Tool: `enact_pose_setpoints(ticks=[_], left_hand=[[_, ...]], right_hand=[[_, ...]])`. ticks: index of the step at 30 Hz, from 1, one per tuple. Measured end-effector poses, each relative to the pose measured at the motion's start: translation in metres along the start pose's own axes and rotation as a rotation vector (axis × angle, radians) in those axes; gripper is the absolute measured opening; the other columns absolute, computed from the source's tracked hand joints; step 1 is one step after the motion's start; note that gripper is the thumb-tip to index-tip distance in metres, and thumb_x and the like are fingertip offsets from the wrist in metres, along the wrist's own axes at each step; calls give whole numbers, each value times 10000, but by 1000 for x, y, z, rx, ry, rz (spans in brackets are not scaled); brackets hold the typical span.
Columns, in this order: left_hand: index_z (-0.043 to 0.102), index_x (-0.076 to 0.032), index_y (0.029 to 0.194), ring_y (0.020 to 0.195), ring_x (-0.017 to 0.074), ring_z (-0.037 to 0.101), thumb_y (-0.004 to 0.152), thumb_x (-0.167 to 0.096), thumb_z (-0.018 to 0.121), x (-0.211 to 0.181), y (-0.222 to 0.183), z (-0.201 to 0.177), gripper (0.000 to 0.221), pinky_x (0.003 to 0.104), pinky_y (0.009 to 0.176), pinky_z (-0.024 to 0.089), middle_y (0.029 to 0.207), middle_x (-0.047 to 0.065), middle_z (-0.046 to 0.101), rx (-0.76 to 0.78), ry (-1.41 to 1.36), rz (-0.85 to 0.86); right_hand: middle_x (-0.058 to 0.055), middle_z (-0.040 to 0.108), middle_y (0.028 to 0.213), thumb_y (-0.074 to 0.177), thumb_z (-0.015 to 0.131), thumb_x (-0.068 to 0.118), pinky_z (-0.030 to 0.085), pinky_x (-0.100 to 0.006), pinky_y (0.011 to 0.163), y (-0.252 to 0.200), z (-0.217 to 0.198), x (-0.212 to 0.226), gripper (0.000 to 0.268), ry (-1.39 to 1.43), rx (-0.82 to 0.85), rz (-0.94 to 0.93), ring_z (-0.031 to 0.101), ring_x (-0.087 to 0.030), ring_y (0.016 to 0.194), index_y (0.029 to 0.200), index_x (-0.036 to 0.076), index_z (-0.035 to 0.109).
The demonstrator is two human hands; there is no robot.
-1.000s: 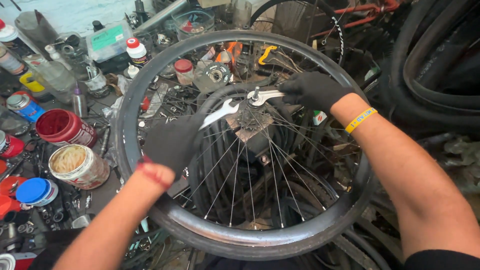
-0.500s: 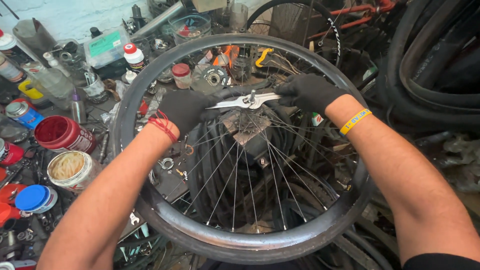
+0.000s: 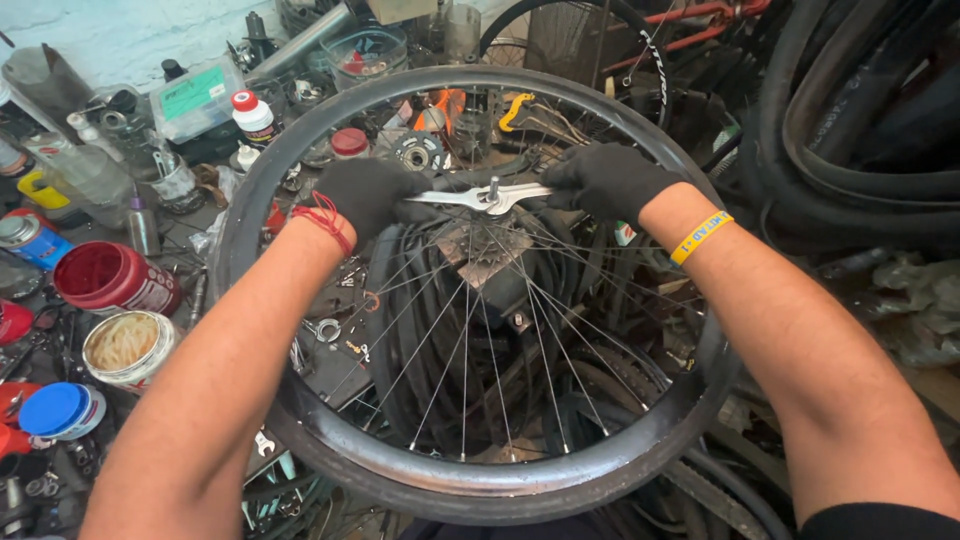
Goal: Adjusting the nuts on a bicycle wheel hub using two open-end wrenches at a repair station.
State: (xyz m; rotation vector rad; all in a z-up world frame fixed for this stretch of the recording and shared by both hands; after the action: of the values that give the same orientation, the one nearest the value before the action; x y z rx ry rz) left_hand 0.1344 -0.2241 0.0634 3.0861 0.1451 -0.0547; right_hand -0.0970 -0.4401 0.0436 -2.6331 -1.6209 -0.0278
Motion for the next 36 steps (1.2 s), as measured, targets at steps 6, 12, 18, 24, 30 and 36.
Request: enact_pose_setpoints(ticks=[6, 12, 18, 24, 30, 36], left_hand=[[723, -249, 1317, 1220, 387, 679, 1025, -480, 595, -45, -48, -21, 394, 509, 1024, 506, 1269, 123, 742, 5, -282, -210], [702, -260, 1231, 928, 370, 767, 956, -567, 584, -50, -27, 24, 430, 530, 727, 635, 950, 93, 771, -213, 119, -42], [668, -188, 1158, 809, 359, 780, 1002, -541, 524, -61, -35, 31, 412, 505, 617, 626, 911, 97, 751, -218, -7, -175], [740, -63, 1183, 927, 437, 755, 1013, -423, 590, -84, -42, 55, 425, 478, 714, 610, 964, 203, 779, -168, -218, -285], [641, -95, 1090, 716, 380, 764, 913, -349, 655, -229, -92, 27, 311, 569, 482, 581, 779, 113, 737, -208, -176, 89], [725, -168, 1077, 1076, 366, 726, 896, -571, 694, -129, -15, -59, 443, 507, 918, 570, 1010, 84, 766, -166, -334, 5]], right_hand=[[-36, 714, 1329, 880, 746, 563, 541, -525, 1025, -19, -17, 19, 416, 61, 7, 15, 676, -398, 1207, 1252, 377, 750], [-51, 727, 1286, 892, 722, 593, 557, -531, 991, -13, -15, 12, 431, 27, -3, 6, 692, -400, 1167, 1250, 357, 753], [-95, 741, 1207, 912, 723, 537, 568, -553, 965, -25, -21, 26, 393, 62, 11, -27, 697, -430, 1123, 1224, 301, 765], [-25, 745, 1213, 893, 740, 530, 581, -493, 955, -38, -36, 42, 373, -8, -9, 15, 724, -353, 1113, 1225, 359, 755], [-61, 740, 1194, 918, 704, 557, 566, -546, 965, -34, -29, 33, 390, 30, 29, 30, 715, -399, 1098, 1235, 333, 745], [-68, 767, 1153, 939, 600, 683, 568, -548, 966, -43, -27, 36, 453, 74, 12, 100, 706, -381, 1146, 1213, 356, 753]])
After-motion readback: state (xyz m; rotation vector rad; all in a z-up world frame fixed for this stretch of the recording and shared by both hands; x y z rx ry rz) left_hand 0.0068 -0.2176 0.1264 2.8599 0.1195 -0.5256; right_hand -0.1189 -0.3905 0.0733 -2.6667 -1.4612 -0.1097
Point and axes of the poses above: each hand's wrist, its own y-axis towards the middle knuckle, its own z-axis out of the palm, x = y × z, the point moved 6 cm from there along y, towards the middle knuckle
